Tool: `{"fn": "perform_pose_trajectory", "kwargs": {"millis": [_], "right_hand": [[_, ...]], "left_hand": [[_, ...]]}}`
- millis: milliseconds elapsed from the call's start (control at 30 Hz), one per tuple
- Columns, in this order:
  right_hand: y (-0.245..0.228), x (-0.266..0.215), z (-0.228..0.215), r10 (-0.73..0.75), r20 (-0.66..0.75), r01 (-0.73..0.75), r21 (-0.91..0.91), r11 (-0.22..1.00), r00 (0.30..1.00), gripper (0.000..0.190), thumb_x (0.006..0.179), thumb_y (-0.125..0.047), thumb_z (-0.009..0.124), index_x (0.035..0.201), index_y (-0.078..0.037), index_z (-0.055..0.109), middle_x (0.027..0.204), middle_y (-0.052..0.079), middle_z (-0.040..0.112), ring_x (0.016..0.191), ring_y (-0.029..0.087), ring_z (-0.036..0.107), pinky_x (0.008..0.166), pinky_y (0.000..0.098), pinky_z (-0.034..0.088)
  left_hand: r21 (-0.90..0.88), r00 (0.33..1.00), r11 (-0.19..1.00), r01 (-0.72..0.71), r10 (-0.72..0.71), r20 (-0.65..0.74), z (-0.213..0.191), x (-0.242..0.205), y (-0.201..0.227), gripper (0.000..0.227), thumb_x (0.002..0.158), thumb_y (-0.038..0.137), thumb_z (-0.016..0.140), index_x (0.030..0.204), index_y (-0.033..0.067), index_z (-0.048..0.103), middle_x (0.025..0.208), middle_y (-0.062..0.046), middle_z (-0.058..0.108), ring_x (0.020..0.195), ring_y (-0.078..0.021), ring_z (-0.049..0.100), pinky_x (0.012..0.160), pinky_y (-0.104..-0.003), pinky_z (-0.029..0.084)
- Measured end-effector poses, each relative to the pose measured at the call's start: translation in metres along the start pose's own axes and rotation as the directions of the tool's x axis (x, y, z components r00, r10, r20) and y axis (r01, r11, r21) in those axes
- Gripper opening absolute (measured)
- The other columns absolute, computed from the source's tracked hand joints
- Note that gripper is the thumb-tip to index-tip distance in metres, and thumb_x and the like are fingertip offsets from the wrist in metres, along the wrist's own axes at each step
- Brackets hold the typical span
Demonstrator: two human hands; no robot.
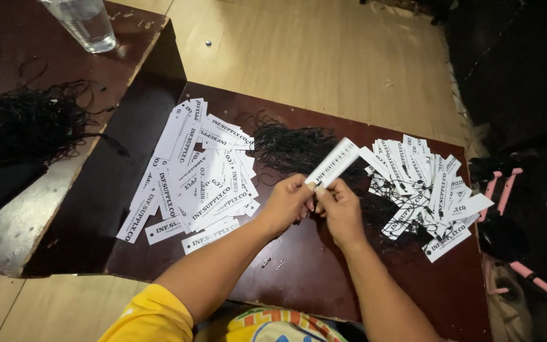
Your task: Attaching paper brand labels to black strings by hand for garment tagging.
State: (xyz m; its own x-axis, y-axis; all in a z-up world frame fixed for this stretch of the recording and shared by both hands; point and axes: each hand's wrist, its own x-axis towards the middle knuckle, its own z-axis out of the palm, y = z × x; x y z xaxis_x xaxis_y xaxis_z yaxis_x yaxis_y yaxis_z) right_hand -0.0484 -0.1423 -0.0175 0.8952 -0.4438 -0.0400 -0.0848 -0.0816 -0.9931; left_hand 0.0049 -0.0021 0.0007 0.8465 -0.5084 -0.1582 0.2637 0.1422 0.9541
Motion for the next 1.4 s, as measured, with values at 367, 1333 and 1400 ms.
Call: {"fn": "perform_pose_trajectory", "kwargs": {"millis": [367,1333,1400], "right_hand": [[0.004,0.023,-0.033,0.111,-0.237,-0.082,0.128,0.988,0.965,0.007,0.098,-0.011,0.058,0.092,-0.009,0.06,0.074,0.006,0.066,0.055,0.013,0.063,0.049,0.0224,0.052],[0.01,0.008,-0.241,-0.234,-0.605,-0.438,-0.745,0.503,0.761,0.039,0.093,-0.049,0.068,0.122,-0.025,0.076,0.091,0.004,0.077,0.097,0.031,0.073,0.083,0.0456,0.057],[-0.013,-0.005,-0.222,-0.522,-0.509,-0.247,-0.835,0.491,0.684,0.031,0.093,-0.035,0.077,0.117,-0.015,0.079,0.082,0.01,0.073,0.089,0.035,0.072,0.078,0.0444,0.056]], "left_hand": [[0.242,0.977,0.967,-0.077,0.024,0.212,0.003,-0.006,-0.008,0.011,0.094,0.013,0.068,0.096,0.0037,0.072,0.063,-0.01,0.067,0.054,-0.016,0.064,0.053,-0.026,0.05],[0.694,0.769,0.609,-0.383,0.627,-0.126,-0.035,0.029,-0.003,0.011,0.092,0.018,0.072,0.101,0.0129,0.077,0.089,-0.01,0.074,0.089,-0.0317,0.072,0.082,-0.04,0.057],[0.694,0.742,0.606,-0.389,0.653,-0.155,-0.035,0.031,-0.002,0.011,0.091,0.018,0.073,0.1,0.014,0.077,0.088,-0.009,0.073,0.088,-0.0312,0.072,0.081,-0.04,0.057]]}}
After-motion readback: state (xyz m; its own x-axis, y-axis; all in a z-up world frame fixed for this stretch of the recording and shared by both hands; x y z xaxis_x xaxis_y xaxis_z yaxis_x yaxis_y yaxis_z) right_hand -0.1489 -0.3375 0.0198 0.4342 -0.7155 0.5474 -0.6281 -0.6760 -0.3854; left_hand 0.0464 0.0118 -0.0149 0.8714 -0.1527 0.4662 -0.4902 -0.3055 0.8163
